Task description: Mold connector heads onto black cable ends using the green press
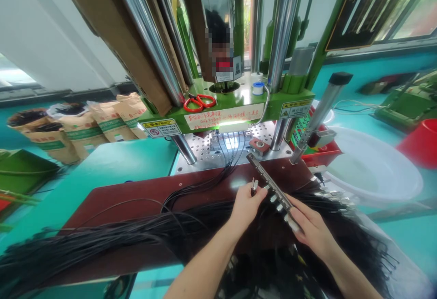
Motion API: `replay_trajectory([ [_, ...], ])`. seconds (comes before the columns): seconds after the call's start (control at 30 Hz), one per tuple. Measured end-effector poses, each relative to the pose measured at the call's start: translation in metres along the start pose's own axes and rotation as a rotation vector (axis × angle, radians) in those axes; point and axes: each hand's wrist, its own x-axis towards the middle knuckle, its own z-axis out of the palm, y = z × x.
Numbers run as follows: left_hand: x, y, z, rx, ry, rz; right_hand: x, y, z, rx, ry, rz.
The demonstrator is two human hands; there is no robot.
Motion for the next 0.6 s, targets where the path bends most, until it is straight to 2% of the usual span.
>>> replay_trajectory([
  [0.13,0.000,-0.002,0.000,0.006,0.013,0.020,0.000,0.001,-0.001,-0.108,-0.001,-0.012],
  [0.27,-0.002,-0.007,-0.002,-0.008,0.012,0.009,-0.001,0.001,0.001,-0.283,-0.050,-0.094],
  [0.43,-0.004,-0.002,-0.008,-0.122,-0.094,-0.070,-0.002,-0.002,0.003,-0.152,-0.002,-0.029],
  [0.6,-0.008,0.007,-0.019,-0.197,0.087,-0.116,-0.001,-0.004,0.001,-0.004,0.049,0.023],
])
